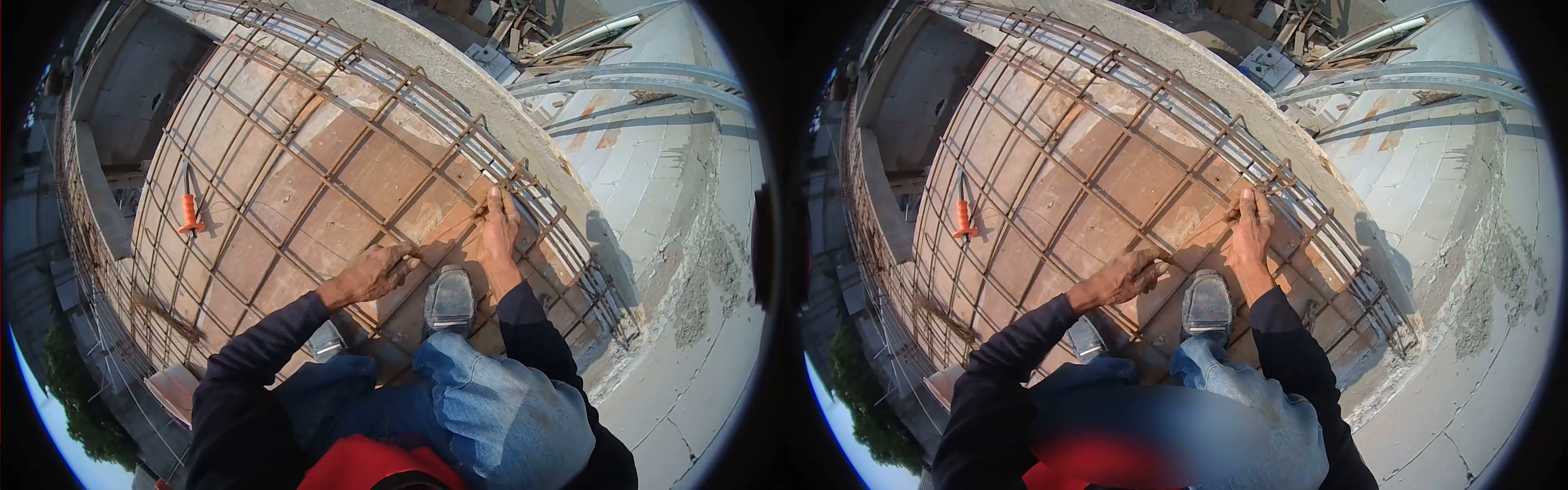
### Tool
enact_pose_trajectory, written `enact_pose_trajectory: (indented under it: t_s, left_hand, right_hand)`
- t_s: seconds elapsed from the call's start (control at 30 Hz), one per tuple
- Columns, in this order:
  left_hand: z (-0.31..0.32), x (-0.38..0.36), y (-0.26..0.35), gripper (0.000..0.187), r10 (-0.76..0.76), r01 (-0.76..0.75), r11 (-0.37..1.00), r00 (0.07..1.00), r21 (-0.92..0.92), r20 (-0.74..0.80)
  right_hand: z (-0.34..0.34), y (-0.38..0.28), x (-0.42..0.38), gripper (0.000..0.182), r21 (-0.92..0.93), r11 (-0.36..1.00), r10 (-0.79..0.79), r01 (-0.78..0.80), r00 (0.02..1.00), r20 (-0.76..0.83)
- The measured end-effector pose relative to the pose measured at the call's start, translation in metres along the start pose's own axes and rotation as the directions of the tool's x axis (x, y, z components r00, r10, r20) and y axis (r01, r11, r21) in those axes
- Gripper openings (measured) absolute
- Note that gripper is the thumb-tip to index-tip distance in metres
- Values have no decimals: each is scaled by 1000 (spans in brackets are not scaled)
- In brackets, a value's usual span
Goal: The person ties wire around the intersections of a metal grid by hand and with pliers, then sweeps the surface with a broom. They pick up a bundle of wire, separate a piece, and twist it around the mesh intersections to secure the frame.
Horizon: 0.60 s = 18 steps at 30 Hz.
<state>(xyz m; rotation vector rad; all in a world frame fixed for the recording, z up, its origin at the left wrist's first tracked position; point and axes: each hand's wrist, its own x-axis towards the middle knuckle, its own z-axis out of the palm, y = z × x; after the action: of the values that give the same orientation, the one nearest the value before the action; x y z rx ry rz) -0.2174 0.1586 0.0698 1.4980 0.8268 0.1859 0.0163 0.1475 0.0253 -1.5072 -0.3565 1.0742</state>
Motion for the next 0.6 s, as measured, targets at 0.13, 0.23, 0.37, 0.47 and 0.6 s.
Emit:
enact_pose_trajectory:
  t_s: [0.13,0.23,0.37,0.47,0.6]
  left_hand:
    - [-68,-72,30,19,-111,-17,782,980,623,166]
    - [-103,-124,99,16,-272,149,613,962,776,30]
    - [-108,-172,199,15,-335,330,575,930,749,-152]
    - [-103,-195,248,14,-451,495,608,859,621,-243]
    - [-116,-229,222,21,-448,576,725,811,378,-377]
  right_hand:
    - [19,-14,-11,23,196,978,89,-76,994,-57]
    - [40,-29,-28,23,237,968,83,-75,996,-21]
    - [76,-29,-46,24,360,908,143,-213,967,213]
    - [103,-64,-53,24,416,891,47,-180,950,310]
    - [138,-67,-45,23,293,939,28,-177,893,449]
